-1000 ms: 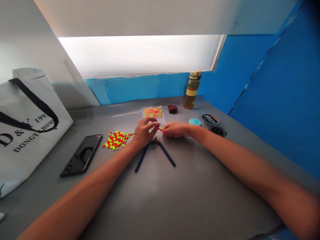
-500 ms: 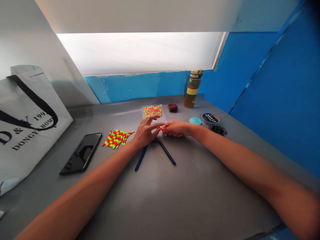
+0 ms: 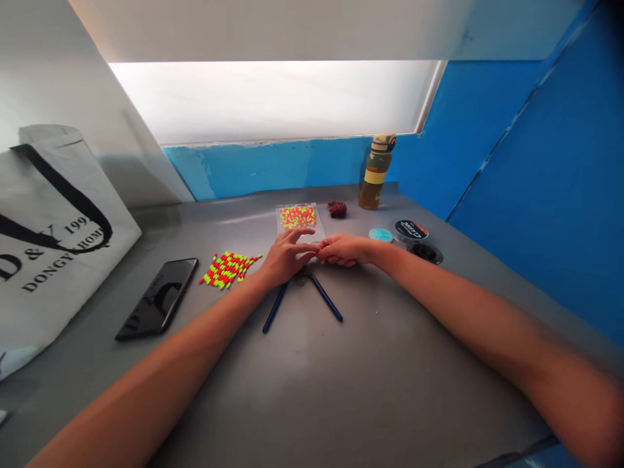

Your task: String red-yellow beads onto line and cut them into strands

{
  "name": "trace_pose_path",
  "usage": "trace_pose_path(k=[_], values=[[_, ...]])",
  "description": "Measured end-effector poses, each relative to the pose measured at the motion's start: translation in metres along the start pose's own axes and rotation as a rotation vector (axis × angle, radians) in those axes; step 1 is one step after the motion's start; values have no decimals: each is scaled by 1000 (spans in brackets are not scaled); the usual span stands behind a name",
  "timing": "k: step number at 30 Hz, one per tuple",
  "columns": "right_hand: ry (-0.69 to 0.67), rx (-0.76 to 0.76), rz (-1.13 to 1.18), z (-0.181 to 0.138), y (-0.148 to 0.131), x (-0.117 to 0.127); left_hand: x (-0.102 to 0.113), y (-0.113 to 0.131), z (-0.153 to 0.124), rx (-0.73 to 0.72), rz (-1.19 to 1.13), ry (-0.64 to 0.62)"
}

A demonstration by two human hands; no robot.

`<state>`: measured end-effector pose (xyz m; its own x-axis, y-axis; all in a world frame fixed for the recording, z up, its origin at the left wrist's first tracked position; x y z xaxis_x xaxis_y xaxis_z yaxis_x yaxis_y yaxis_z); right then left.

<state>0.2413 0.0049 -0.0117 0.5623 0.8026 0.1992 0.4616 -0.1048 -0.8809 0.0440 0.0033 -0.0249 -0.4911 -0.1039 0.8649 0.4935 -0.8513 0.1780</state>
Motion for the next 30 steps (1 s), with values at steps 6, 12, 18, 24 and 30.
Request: trace_pose_path(k=[6,12,18,24,30], values=[[19,-18,-49,0,0,1,0,1,0,7,4,-1],[-16,15,-41,-2,0,1,4,7,1,-19,4,-7],[2,6,-21,-2,0,1,3,6,1,-7,11,-10],[-18,13,-22,-4,-3,-1,1,4,0,-24,36,24],[-41,30,-23,-5,-3,-2,1,1,-1,32,21,86]])
Point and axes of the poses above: each hand's wrist, its own z-axis towards the middle knuckle, its own x-axis out of the back of the hand, y = z × x, the point moved 2 cm from there along z, towards the middle knuckle, and after that the axes turned 12 degrees about -y, right-handed, at the moved point
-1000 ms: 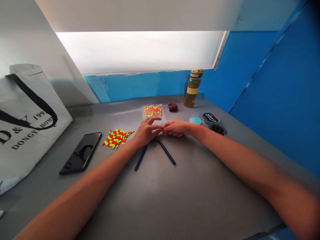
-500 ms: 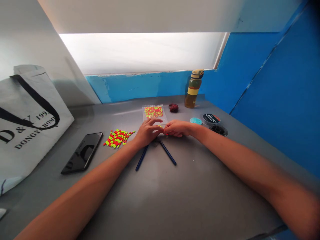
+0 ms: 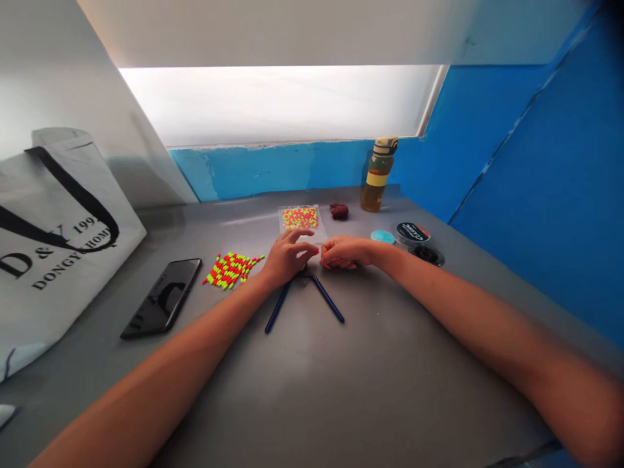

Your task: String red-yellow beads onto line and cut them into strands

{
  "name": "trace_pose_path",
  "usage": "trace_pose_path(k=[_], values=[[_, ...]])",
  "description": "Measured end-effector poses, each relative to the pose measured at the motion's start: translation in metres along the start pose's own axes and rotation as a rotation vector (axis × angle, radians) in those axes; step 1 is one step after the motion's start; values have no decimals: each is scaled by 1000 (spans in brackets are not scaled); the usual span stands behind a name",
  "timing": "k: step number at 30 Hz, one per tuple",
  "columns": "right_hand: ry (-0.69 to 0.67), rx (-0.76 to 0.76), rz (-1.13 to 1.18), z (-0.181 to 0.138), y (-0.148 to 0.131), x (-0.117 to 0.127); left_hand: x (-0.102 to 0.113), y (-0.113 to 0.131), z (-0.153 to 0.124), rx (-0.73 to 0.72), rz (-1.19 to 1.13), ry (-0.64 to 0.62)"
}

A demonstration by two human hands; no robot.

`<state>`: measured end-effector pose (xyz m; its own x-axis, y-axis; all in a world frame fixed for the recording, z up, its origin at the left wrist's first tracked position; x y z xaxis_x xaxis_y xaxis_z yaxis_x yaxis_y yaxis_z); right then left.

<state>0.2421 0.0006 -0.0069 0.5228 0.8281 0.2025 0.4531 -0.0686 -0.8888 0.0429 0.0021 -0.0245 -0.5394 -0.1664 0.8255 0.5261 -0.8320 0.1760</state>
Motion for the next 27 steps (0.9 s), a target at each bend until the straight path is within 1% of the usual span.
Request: trace_pose_path(k=[6,8,11,13,15,18,19,22,27], values=[[-33,-22,-92,2,3,2,2,-8,2,133,-85,124],[-65,-22,-125,2,4,3,1,-12,1,168,-96,164],[-114,-6,-161,0,4,2,0,-15,1,178,-100,185],[-122,6,-171,-1,3,0,0,-16,2,172,-100,182],[-64,8,-139,0,1,-1,0,-15,2,161,-96,172],[112,-5,-19,2,0,-1,0,-10,2,116,-74,134],[150,-3,22,3,0,-1,0,-9,1,96,-60,114],[167,35,98,7,3,0,-1,-4,0,43,-11,67],[139,94,126,8,8,1,-3,-4,-1,11,19,48]])
Point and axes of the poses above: each hand's wrist, its own z-axis towards the middle knuckle, its own x-axis out of the back of the hand, y = z × x, the point moved 2 cm from there along z, towards the middle knuckle, and after that the axes turned 12 degrees about -y, right-handed, at the moved point
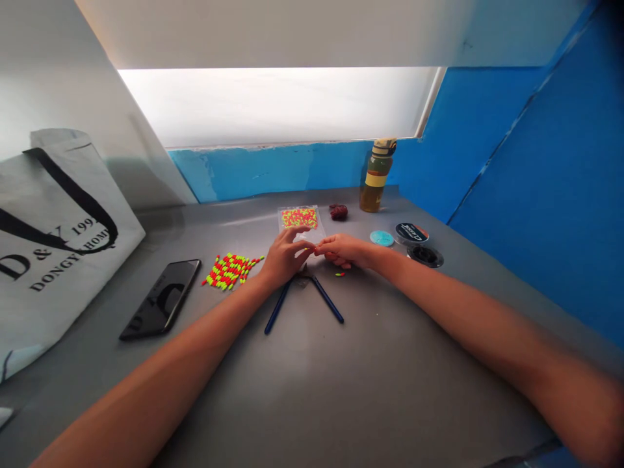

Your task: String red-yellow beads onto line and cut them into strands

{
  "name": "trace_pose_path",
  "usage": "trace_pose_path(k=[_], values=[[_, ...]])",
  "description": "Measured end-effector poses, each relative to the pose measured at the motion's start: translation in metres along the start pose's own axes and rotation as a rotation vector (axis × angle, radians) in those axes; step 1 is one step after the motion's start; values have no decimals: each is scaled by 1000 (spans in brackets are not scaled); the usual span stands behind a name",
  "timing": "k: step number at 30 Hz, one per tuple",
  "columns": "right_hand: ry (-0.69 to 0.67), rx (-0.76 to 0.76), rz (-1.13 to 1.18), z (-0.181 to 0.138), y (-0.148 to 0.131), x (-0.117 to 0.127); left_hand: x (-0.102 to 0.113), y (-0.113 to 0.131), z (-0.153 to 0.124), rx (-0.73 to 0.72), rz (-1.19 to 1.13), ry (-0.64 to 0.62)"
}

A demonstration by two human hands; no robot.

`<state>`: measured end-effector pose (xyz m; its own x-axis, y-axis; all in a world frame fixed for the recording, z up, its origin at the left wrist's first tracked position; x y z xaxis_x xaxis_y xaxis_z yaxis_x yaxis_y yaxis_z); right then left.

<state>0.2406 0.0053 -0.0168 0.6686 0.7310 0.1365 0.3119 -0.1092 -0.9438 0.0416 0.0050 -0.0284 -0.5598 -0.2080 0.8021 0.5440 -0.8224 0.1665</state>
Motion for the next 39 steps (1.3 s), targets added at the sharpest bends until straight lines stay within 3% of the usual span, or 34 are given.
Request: trace_pose_path(k=[11,15,20,24,28,32,39], values=[[-24,20,-28,-3,-5,-3,2,4,1,-48,-12,-22],[-99,23,6,-3,-3,-1,2,5,1,-43,15,-15],[-191,34,-29,-6,-5,-1,3,-2,2,92,-49,65],[-180,0,-145,-5,-6,-3,7,-9,4,219,-136,169],[-145,-31,-240,-4,-5,-3,10,-9,4,246,-162,214],[-74,-19,-234,-7,-7,-2,10,-6,5,214,-157,179],[4,27,-27,-7,-9,-6,4,-3,4,113,-103,69]])
Point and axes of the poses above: each hand's wrist, its own z-axis towards the middle knuckle, its own x-axis out of the back of the hand, y = z × x, the point moved 2 cm from there along z, towards the middle knuckle, and after that the axes turned 12 degrees about -y, right-handed, at the moved point
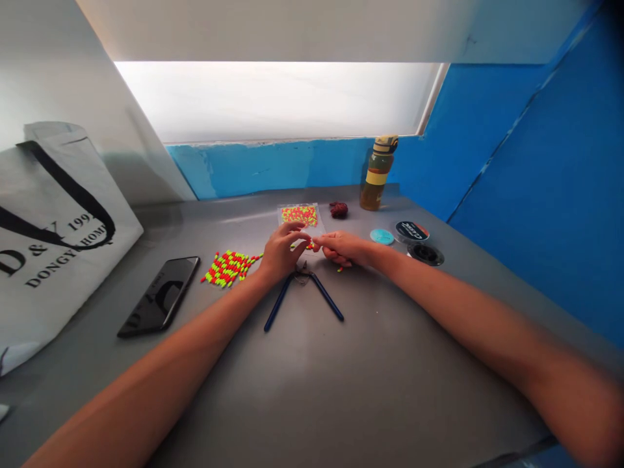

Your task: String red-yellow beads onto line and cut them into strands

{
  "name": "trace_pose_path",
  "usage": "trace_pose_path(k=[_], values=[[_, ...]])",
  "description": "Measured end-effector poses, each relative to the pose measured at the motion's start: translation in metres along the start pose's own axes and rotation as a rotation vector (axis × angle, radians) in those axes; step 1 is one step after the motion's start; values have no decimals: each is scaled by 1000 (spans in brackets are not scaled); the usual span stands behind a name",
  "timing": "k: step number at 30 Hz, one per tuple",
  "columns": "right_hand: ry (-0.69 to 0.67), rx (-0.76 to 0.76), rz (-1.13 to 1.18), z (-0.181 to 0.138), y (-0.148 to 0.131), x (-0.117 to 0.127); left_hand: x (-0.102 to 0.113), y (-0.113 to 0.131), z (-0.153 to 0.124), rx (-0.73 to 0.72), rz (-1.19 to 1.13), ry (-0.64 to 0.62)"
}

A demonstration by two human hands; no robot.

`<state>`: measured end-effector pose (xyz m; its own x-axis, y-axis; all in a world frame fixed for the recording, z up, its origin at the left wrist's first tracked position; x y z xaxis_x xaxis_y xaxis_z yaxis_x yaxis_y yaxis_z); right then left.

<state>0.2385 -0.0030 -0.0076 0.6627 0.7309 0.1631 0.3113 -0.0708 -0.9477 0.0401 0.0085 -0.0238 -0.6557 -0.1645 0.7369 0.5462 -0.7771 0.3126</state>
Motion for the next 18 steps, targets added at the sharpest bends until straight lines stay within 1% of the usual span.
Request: trace_pose_path(k=[4,8,13,18], values=[[11,0,-7,3,2,0,-1,4,-2,-31,44,-36],[-10,14,-62,3,3,2,-2,4,-2,-41,59,-53],[-32,-1,-123,1,3,3,-1,-2,0,40,1,30],[-38,-30,-156,2,3,4,3,-2,1,95,-7,106]])
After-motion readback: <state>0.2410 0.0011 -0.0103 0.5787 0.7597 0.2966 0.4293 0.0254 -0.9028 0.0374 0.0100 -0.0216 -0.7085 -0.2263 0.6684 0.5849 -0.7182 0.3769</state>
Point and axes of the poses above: each hand's wrist, its own z-axis towards the middle knuckle, its own x-axis out of the back of the hand, y = z × x, the point moved 2 cm from there along z, towards the middle knuckle, and after that the axes turned 12 degrees about -y, right-handed, at the moved point
